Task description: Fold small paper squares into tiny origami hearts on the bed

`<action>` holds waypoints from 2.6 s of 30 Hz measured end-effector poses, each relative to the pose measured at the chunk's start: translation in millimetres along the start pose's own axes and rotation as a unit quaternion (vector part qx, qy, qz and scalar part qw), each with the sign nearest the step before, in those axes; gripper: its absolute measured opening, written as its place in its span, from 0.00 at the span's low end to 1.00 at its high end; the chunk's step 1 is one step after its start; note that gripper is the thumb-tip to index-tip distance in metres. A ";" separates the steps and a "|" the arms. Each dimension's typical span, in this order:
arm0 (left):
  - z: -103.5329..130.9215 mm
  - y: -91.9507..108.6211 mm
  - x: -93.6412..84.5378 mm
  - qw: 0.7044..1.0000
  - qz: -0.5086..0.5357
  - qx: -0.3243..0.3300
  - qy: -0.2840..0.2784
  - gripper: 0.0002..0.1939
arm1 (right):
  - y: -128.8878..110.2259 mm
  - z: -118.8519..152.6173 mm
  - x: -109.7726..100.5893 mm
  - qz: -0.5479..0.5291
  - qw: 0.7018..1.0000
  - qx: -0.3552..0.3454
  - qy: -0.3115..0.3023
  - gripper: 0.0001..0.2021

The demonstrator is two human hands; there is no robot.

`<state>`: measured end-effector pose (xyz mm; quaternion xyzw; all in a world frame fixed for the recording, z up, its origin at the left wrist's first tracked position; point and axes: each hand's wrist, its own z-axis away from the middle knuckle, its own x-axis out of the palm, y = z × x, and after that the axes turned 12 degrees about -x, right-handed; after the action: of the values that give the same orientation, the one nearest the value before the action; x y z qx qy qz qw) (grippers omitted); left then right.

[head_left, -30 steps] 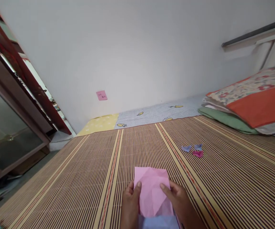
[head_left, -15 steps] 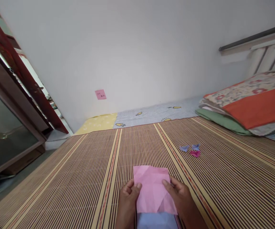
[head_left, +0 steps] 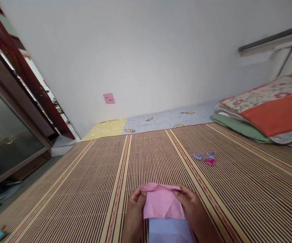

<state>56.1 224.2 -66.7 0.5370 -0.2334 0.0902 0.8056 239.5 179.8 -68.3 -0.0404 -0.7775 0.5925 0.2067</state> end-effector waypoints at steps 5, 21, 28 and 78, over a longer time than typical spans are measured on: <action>3.4 4.0 3.6 1.000 -0.003 -0.010 -0.010 0.05 | 3.4 0.2 -4.0 -0.047 0.998 0.041 0.016 0.05; -0.2 1.1 10.4 0.996 -0.046 0.070 0.029 0.13 | 10.0 -1.9 -4.8 -0.192 0.973 0.121 0.037 0.10; -3.0 -7.9 12.9 0.993 -0.024 0.073 0.091 0.19 | 29.6 -0.4 -2.8 -0.132 0.985 0.105 -0.042 0.24; 0.2 -15.6 25.7 0.998 -0.030 0.053 -0.026 0.17 | 32.1 8.7 9.8 -0.052 0.996 -0.014 0.075 0.24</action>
<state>84.7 214.9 -67.3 0.5880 -0.2323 0.0642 0.7721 221.5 184.3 -97.6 -0.0465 -0.7692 0.5652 0.2944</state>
